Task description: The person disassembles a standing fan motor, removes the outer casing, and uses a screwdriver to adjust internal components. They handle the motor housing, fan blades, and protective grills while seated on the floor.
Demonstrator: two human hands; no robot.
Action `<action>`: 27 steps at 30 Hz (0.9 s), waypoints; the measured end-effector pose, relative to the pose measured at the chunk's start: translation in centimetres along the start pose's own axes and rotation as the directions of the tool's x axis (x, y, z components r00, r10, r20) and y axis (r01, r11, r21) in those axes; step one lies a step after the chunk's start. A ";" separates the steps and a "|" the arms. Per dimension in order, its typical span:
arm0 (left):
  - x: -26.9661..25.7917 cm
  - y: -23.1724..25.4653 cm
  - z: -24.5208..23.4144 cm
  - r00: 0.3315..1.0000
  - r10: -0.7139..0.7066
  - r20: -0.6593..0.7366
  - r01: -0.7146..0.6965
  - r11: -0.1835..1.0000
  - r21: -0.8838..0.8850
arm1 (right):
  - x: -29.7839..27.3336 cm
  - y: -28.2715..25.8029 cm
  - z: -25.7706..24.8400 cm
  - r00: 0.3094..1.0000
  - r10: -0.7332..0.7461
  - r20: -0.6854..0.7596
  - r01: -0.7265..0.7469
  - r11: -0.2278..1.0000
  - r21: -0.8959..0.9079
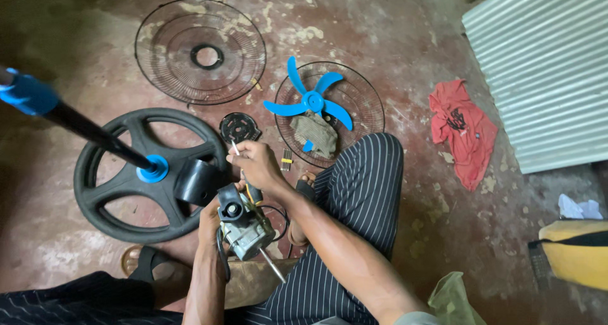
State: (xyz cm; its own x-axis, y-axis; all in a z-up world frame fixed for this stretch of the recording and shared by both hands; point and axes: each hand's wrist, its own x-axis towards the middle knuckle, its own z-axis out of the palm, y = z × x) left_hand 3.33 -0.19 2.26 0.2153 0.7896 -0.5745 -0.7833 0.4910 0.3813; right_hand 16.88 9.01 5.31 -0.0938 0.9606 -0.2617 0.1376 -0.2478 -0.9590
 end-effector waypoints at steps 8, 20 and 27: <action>0.8 -0.8 0.0 0.983 -0.128 0.133 0.102 0.978 0.184 | -0.1 1.4 -2.0 0.988 -0.124 -0.091 0.108 0.979 -0.171; 2.0 -2.0 0.4 0.979 -0.151 0.138 0.093 0.930 0.355 | -0.3 3.7 -4.0 0.994 0.103 0.019 -0.105 0.983 0.149; 2.2 -0.8 -0.5 0.976 -0.101 0.194 0.033 0.946 0.323 | -0.7 3.7 -3.8 0.965 0.180 0.191 -0.231 0.926 0.297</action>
State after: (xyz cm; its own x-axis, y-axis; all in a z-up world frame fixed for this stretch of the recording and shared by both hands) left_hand 4.11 1.01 0.28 0.4019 0.7925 -0.4588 -0.5449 0.6096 0.5758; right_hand 21.22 7.92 2.39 -0.2542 0.8583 -0.4458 -0.1436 -0.4893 -0.8602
